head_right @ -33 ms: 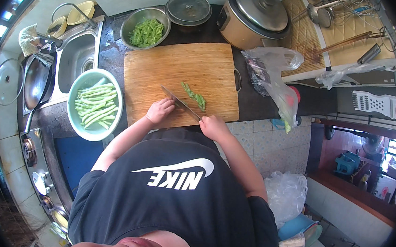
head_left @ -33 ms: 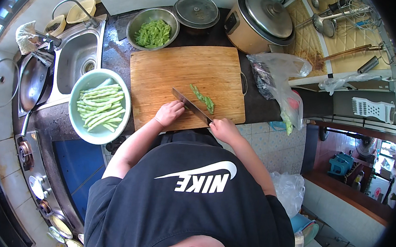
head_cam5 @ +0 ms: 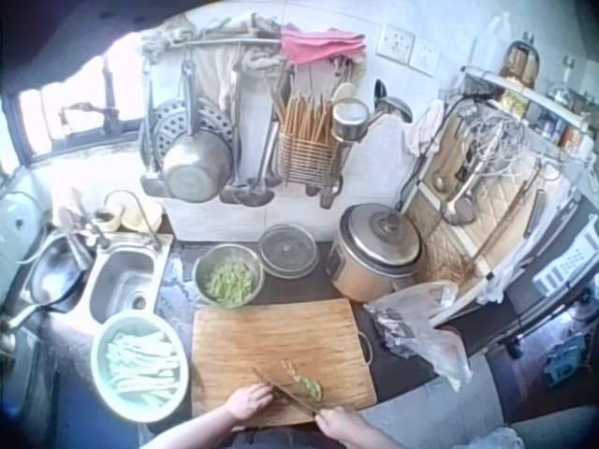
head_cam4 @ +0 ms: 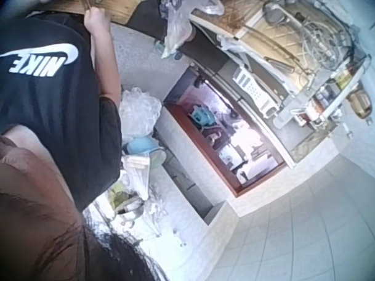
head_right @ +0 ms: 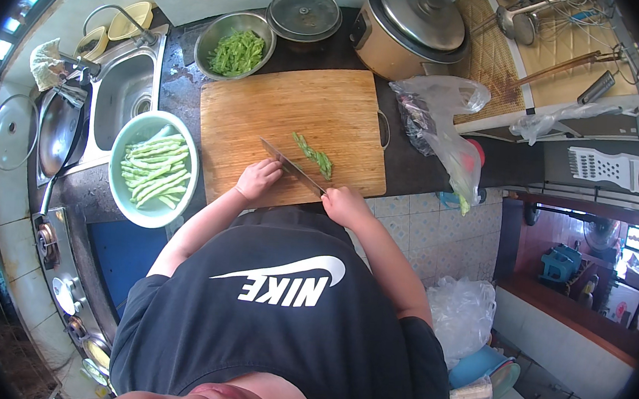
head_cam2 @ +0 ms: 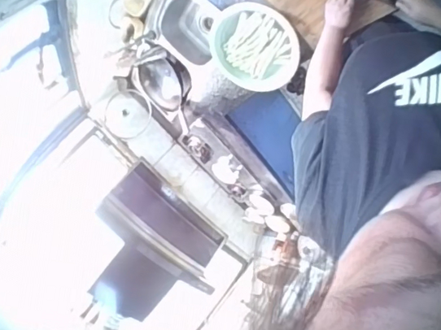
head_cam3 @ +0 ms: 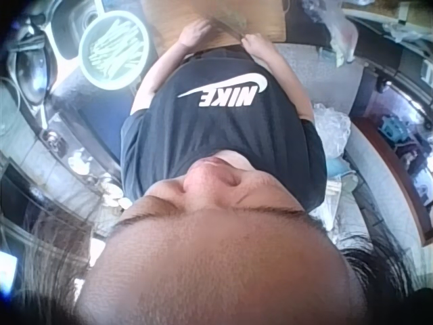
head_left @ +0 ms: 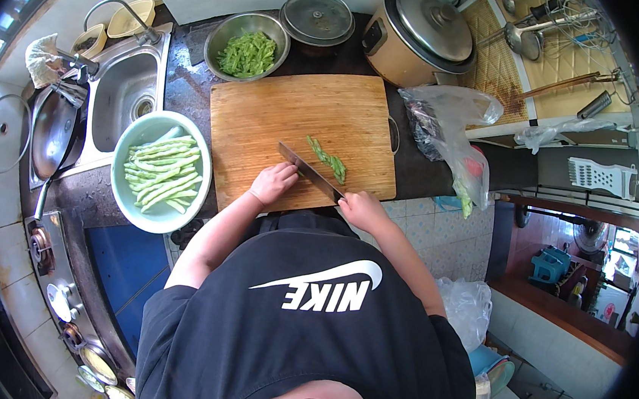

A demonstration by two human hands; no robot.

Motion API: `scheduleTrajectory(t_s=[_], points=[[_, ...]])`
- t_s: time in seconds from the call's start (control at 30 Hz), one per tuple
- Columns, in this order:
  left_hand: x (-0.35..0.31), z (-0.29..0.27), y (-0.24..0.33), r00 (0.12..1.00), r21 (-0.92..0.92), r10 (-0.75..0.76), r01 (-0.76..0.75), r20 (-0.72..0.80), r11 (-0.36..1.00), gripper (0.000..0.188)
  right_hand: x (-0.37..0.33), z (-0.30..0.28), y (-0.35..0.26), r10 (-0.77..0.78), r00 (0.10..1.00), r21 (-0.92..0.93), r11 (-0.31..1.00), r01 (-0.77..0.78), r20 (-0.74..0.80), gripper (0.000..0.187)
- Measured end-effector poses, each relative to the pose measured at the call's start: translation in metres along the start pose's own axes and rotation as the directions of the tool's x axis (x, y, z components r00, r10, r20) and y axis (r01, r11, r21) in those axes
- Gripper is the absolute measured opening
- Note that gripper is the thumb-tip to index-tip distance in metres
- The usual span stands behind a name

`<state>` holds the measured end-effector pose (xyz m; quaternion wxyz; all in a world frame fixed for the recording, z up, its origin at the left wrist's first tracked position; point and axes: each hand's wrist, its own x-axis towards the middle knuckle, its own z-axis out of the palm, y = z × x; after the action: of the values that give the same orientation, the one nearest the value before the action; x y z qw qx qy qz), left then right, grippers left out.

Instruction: The person slices green beans on a wooden cutting board using a knife. Sliced pieces are transferred into a metal bowl. The person repeats the slicing and transferring process multiple times.

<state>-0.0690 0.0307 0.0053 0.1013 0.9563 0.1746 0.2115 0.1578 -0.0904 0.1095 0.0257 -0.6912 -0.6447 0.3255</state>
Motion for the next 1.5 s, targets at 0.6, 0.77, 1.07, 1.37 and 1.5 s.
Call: scheduleTrajectory(t_s=[0.6, 0.77, 1.07, 1.37, 1.5], points=[[-0.003, 0.001, 0.001, 0.999, -0.061, -0.043, 0.044, 0.022, 0.997, 0.018, 0.031, 0.018, -0.022, 0.127, 0.991, 0.051, 0.990, -0.128, 0.031, 0.032], [-0.002, 0.000, 0.000, 1.000, -0.032, -0.021, 0.021, -0.017, 0.999, 0.016, 0.021, 0.020, -0.011, 0.115, 0.993, 0.079, 0.990, -0.113, -0.022, 0.030], [-0.003, 0.002, -0.002, 1.000, -0.032, -0.006, 0.006, -0.015, 0.999, 0.016, -0.002, 0.014, -0.009, 0.099, 0.995, 0.076, 0.992, -0.099, 0.010, 0.031], [-0.002, 0.000, -0.001, 1.000, -0.064, -0.014, 0.013, -0.008, 0.998, 0.016, 0.009, 0.015, -0.016, 0.123, 0.992, 0.090, 0.988, -0.124, 0.018, 0.033], [-0.002, 0.001, -0.001, 1.000, -0.067, -0.018, 0.017, -0.013, 0.998, 0.016, 0.028, 0.021, -0.026, 0.142, 0.990, 0.092, 0.985, -0.143, 0.025, 0.033]])
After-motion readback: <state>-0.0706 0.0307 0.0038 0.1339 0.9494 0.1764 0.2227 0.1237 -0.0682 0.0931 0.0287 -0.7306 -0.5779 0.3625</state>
